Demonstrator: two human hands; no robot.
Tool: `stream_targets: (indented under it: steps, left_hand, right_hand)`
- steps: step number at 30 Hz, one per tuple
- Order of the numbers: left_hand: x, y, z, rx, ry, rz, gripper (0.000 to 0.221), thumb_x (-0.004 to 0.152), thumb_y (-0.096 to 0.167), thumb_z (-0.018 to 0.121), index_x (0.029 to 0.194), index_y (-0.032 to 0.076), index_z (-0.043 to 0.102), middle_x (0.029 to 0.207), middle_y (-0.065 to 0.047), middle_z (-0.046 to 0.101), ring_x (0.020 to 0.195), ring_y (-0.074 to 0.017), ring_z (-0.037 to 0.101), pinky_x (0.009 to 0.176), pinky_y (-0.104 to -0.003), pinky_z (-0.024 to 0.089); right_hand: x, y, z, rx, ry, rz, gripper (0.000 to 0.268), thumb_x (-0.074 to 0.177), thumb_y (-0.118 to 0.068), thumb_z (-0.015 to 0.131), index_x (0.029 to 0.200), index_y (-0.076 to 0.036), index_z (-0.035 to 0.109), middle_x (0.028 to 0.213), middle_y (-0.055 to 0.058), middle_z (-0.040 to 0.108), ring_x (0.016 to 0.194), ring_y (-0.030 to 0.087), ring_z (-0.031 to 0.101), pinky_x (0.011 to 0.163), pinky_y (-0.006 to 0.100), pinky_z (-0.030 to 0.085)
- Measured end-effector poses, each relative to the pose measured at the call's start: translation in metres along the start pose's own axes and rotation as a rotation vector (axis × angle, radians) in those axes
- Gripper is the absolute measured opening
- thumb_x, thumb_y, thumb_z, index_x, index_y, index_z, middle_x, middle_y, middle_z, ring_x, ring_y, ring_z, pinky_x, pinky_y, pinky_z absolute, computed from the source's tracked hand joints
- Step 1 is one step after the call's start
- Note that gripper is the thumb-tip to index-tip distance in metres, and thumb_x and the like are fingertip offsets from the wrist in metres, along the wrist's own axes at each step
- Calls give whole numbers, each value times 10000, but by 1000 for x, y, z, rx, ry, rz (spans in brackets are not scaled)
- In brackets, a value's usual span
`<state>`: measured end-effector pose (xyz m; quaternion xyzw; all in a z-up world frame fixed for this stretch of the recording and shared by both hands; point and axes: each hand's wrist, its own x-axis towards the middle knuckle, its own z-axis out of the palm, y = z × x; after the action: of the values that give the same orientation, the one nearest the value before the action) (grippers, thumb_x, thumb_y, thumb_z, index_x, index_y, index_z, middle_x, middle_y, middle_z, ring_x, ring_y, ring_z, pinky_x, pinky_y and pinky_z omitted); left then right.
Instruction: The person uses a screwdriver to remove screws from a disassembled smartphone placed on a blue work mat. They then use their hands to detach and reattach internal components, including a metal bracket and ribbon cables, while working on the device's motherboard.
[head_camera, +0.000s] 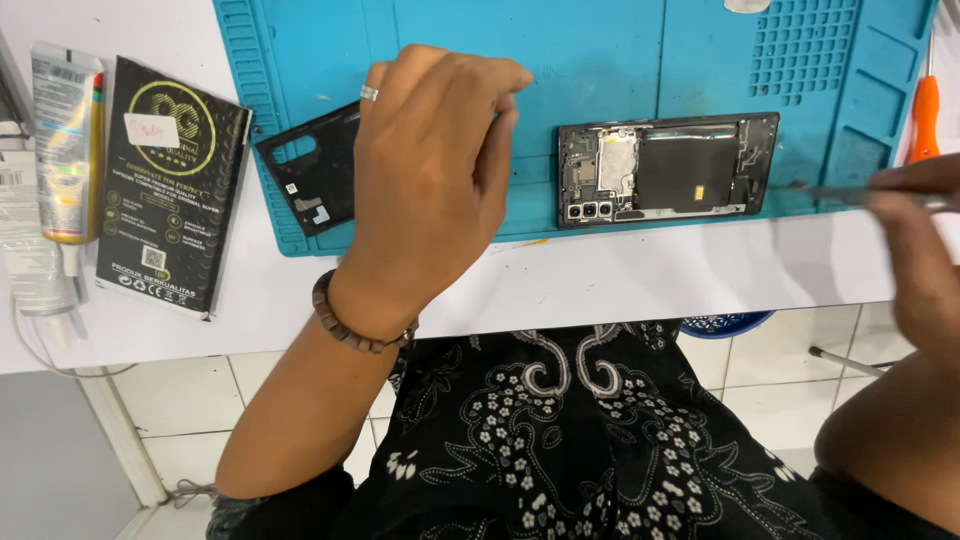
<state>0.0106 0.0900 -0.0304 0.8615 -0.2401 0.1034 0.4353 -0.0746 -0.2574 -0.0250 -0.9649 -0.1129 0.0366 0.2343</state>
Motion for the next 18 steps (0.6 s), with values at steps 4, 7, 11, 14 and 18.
stream_targets:
  steps: [4,7,11,14,18]
  left_hand:
    - [1,-13,8,236,34,11,200,867,-97,499,993,54,536,838,-60,531,828,-277,461,735,-412,329]
    - [6,-17,13,289,57,27,264,790,-151,526,966,45,533,810,-57,546,821,-276,453,706,-410,331]
    - [9,-16,14,366,135,94,263,769,-199,474,891,30,513,700,-59,461,802,-259,433,665,-389,344]
    - [7,-15,13,411,177,147,285,746,-220,486,896,14,547,694,-47,459,776,-246,414,657,-387,324]
    - [2,-12,7,445,189,168,203,816,-149,537,908,23,594,746,-40,583,809,-251,451,675,-381,322]
  right_hand:
    - [36,19,19,142,42,-101,114,1188,165,655,1120,170,564,1216,307,583,1125,379,592,1023,435,492]
    - [59,32,25,262,104,-169,132,1198,214,669,1151,158,559,1296,309,557,1189,383,591,1037,433,509]
    - [96,-30,24,338,121,-208,225,1153,231,751,1057,128,575,1190,296,629,1124,345,607,904,358,429]
    - [117,-29,24,-66,117,-477,175,1087,110,854,1056,62,688,1158,205,735,1117,369,679,954,439,476]
    - [113,-45,21,-200,93,-518,180,1061,54,833,1092,26,658,1158,132,730,1077,344,643,982,435,411]
